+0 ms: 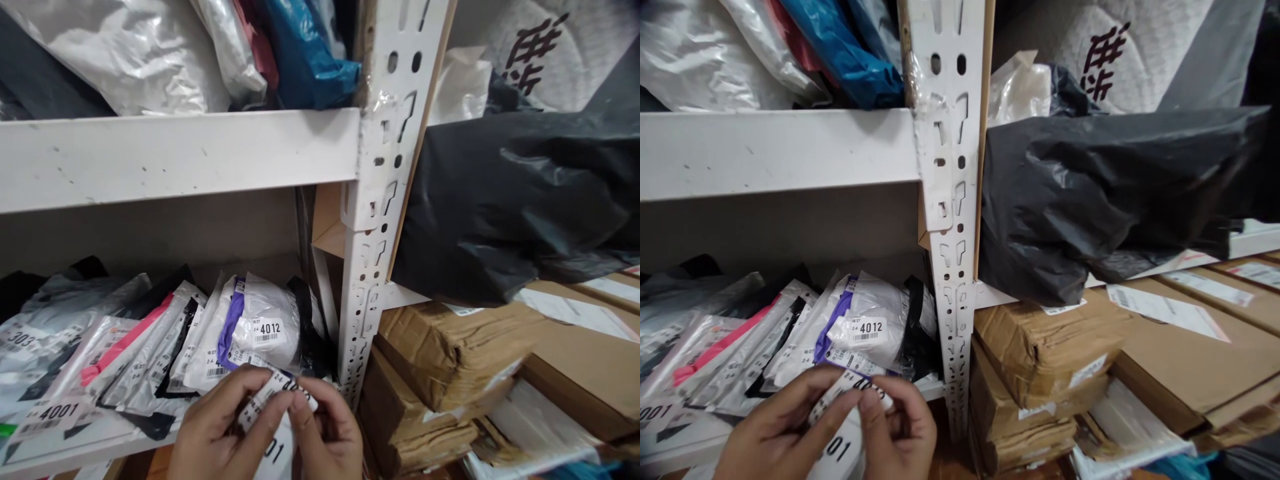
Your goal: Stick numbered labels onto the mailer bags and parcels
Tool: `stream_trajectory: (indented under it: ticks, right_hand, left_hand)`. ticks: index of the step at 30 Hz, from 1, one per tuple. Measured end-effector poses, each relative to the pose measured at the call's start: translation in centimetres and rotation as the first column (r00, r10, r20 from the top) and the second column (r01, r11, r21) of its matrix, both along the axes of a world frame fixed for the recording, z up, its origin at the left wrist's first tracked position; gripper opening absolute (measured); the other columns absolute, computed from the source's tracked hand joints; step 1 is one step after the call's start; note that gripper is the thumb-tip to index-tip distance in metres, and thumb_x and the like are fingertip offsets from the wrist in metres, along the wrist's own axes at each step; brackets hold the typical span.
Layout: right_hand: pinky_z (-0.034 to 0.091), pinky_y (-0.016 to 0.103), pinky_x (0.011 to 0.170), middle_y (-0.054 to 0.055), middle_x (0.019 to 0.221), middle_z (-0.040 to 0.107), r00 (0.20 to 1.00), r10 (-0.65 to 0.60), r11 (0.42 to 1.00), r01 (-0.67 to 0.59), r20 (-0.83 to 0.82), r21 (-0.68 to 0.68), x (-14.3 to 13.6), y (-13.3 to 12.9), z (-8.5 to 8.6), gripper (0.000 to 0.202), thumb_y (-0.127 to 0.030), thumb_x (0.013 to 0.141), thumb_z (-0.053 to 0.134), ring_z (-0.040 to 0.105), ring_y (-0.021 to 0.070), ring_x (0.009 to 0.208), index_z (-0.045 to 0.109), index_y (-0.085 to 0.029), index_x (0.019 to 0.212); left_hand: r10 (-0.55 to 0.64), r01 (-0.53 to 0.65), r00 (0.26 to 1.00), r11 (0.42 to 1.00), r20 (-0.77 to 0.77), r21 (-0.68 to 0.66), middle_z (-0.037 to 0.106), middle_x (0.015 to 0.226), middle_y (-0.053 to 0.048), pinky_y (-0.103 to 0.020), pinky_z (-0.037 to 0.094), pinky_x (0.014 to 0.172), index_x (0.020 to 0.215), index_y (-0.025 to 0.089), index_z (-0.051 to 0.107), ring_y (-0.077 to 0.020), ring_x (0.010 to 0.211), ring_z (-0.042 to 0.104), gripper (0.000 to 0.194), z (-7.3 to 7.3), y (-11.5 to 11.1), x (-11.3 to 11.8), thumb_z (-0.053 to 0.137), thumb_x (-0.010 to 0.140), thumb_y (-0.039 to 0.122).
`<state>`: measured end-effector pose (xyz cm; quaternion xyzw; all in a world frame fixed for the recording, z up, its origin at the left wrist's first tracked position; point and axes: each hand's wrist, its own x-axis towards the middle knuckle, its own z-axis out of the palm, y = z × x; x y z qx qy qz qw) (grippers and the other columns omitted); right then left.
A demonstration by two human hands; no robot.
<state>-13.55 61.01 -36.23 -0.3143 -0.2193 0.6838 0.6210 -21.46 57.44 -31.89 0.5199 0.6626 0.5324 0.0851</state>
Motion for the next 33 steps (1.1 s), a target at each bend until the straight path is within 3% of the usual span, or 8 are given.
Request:
stream_trajectory:
  ticks: [3, 10, 13, 17, 20, 24, 30, 33]
  right_hand:
    - [0.035, 0.017, 0.042, -0.001, 0.051, 0.060, 1.000, -0.017, 0.999, 0.017, -0.010, 0.031, -0.4, 0.5, -0.5, 0.035, -0.043, 0.051, 0.087, 0.045, 0.0074, 0.043, 0.073, -0.018, 0.071]
    - [0.042, 0.017, 0.049, -0.001, 0.058, 0.063, 0.996, -0.003, 0.999, 0.006, -0.088, 0.037, -2.1, 0.2, -0.7, 0.032, -0.043, 0.055, 0.085, 0.052, 0.0086, 0.052, 0.070, -0.018, 0.068]
    - [0.049, 0.021, 0.057, 0.001, 0.066, 0.068, 0.995, -0.007, 1.000, 0.008, -0.103, 0.009, -2.3, 0.2, -1.3, 0.035, -0.044, 0.057, 0.085, 0.060, 0.0120, 0.060, 0.072, -0.019, 0.079]
    - [0.051, 0.021, 0.063, 0.001, 0.072, 0.068, 0.995, -0.049, 0.999, 0.049, -0.089, -0.003, -1.6, 1.3, -2.1, 0.038, -0.040, 0.057, 0.086, 0.062, 0.0118, 0.066, 0.071, -0.021, 0.086]
    - [0.052, 0.023, 0.066, 0.003, 0.080, 0.071, 0.995, 0.048, 0.999, -0.047, -0.087, 0.018, -1.0, 2.4, -2.1, 0.045, -0.037, 0.050, 0.089, 0.065, 0.0139, 0.072, 0.071, -0.020, 0.088]
    - [0.050, 0.023, 0.061, 0.003, 0.075, 0.070, 0.963, 0.267, 0.962, -0.264, -0.044, 0.071, -0.6, 3.0, -1.9, 0.041, -0.040, 0.057, 0.086, 0.062, 0.0130, 0.065, 0.070, -0.017, 0.088]
    - [0.047, 0.020, 0.058, 0.000, 0.068, 0.067, 0.954, 0.290, 0.928, -0.298, 0.071, 0.224, -0.5, 3.0, -2.7, 0.028, -0.034, 0.062, 0.084, 0.057, 0.0106, 0.062, 0.069, -0.016, 0.077]
    - [0.050, 0.023, 0.061, 0.002, 0.072, 0.070, 0.947, 0.322, 0.928, -0.315, -0.002, 0.202, -0.8, 3.1, -2.9, 0.031, -0.039, 0.064, 0.082, 0.061, 0.0128, 0.062, 0.070, -0.017, 0.083]
  left_hand:
    - [-0.002, 0.002, 1.000, 0.999, -0.002, -0.048, 0.061, 0.059, 0.003, -0.017, 0.046, 0.051, 0.069, 0.020, 0.064, -0.0115, 0.053, 0.055, 0.029, 0.3, 0.3, -0.3, 0.060, 0.078, 0.047]
    - [0.181, -0.166, 0.971, 0.980, -0.157, 0.106, 0.033, 0.043, 0.007, -0.016, 0.035, 0.045, 0.049, 0.019, 0.039, -0.0064, 0.041, 0.034, 0.043, -0.7, 1.0, 0.1, 0.056, 0.080, 0.042]
    - [0.161, -0.156, 0.982, 0.986, -0.094, 0.054, 0.048, 0.047, 0.006, -0.016, 0.039, 0.046, 0.054, 0.019, 0.055, -0.0075, 0.044, 0.042, 0.036, -0.7, 1.2, -0.3, 0.061, 0.077, 0.045]
    - [-0.011, 0.021, 0.997, 0.992, 0.074, -0.128, 0.066, 0.059, 0.002, -0.015, 0.047, 0.048, 0.066, 0.019, 0.069, -0.0118, 0.052, 0.059, 0.029, -0.7, 1.6, -1.2, 0.067, 0.073, 0.048]
    - [-0.070, 0.103, 0.976, 0.983, 0.208, -0.152, 0.073, 0.071, -0.002, -0.017, 0.054, 0.059, 0.074, 0.019, 0.073, -0.0157, 0.064, 0.067, 0.027, -0.6, 1.8, -1.7, 0.069, 0.072, 0.046]
    - [-0.108, 0.157, 0.936, 0.980, 0.335, -0.123, 0.075, 0.084, -0.006, -0.023, 0.057, 0.074, 0.090, 0.020, 0.075, -0.0189, 0.079, 0.070, 0.033, -0.7, 1.9, -2.2, 0.073, 0.069, 0.045]
    - [-0.068, 0.142, 0.945, 0.966, 0.319, -0.217, 0.069, 0.059, -0.002, -0.017, 0.050, 0.047, 0.074, 0.016, 0.075, -0.0143, 0.055, 0.063, 0.031, -0.5, 1.9, -3.4, 0.072, 0.069, 0.047]
    - [-0.060, 0.139, 0.932, 0.970, 0.357, -0.200, 0.073, 0.068, -0.004, -0.019, 0.055, 0.057, 0.076, 0.017, 0.075, -0.0167, 0.064, 0.068, 0.029, -0.5, 1.9, -3.8, 0.075, 0.067, 0.044]
